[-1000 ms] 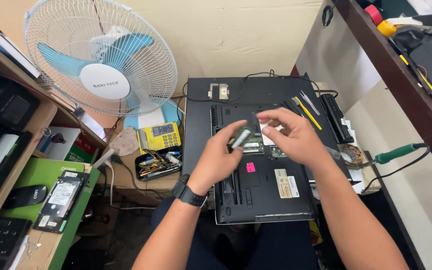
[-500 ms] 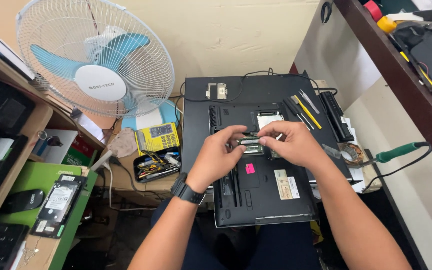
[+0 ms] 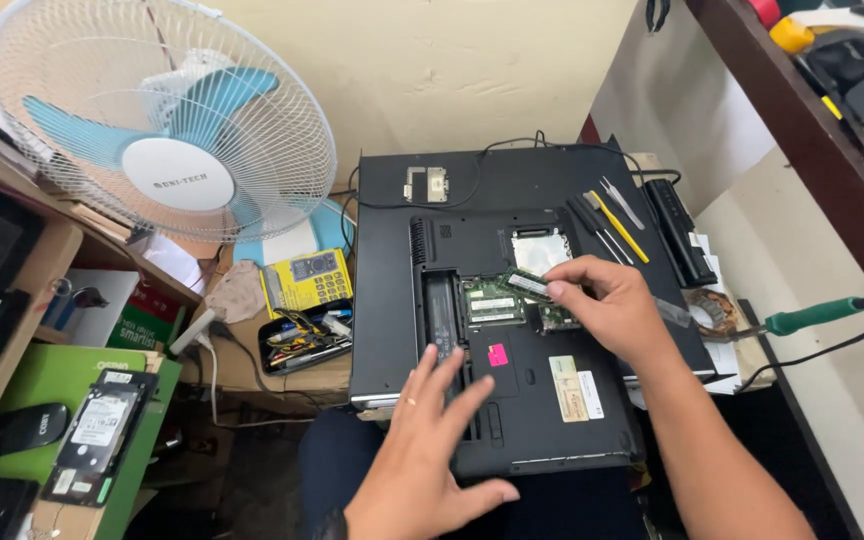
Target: Installing and reseating RAM modules in a laptop motherboard.
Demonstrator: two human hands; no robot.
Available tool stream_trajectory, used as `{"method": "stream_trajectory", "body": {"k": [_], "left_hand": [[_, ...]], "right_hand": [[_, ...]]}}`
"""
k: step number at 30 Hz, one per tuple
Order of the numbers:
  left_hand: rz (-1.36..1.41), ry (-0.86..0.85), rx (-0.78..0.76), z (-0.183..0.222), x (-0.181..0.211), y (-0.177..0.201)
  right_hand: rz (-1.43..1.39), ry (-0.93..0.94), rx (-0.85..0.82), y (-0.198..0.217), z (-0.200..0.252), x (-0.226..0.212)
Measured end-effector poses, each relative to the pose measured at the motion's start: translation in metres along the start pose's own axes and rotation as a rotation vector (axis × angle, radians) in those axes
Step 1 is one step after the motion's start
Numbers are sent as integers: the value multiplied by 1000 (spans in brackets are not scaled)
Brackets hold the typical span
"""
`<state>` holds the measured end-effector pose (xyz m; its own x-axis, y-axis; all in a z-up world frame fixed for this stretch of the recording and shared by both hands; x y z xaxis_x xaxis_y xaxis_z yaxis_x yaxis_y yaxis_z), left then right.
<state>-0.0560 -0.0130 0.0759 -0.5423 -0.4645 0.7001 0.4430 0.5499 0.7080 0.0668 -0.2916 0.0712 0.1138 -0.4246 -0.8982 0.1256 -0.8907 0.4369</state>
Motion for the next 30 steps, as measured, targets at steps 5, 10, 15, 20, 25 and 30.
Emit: {"method": "stream_trajectory", "body": {"k": [5,10,15,20,25,30], "left_hand": [[-33,6,-63,-2,-6,-22],[-115,-129,148,-3,3,-19],[-100,-119,107,-10,-3,-14],[53,-93,89,-25,-20,20],[126,-65,470,-66,-64,77],[91,-68,414,-114,-81,75]], "right_hand": [[-66,103,23,-3,0,0],[53,45,1,-2,-17,4],[88,-3,-43,-5,-27,8],[138,-71,-90,-6,-37,-7],[105,10,-205,-21,-40,-33],[84,12,-235,-25,-43,-26]]}}
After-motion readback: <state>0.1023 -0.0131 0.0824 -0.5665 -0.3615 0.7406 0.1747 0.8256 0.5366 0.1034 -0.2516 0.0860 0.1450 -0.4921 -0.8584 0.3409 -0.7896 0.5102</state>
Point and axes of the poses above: each hand's wrist, its own z-axis away from the middle knuckle, its own y-axis out of the back of the hand, x = y × z, the point moved 8 cm from there along -z, towards the middle knuckle, and after that the axes turned 13 degrees about -x, right-handed, at the moved point
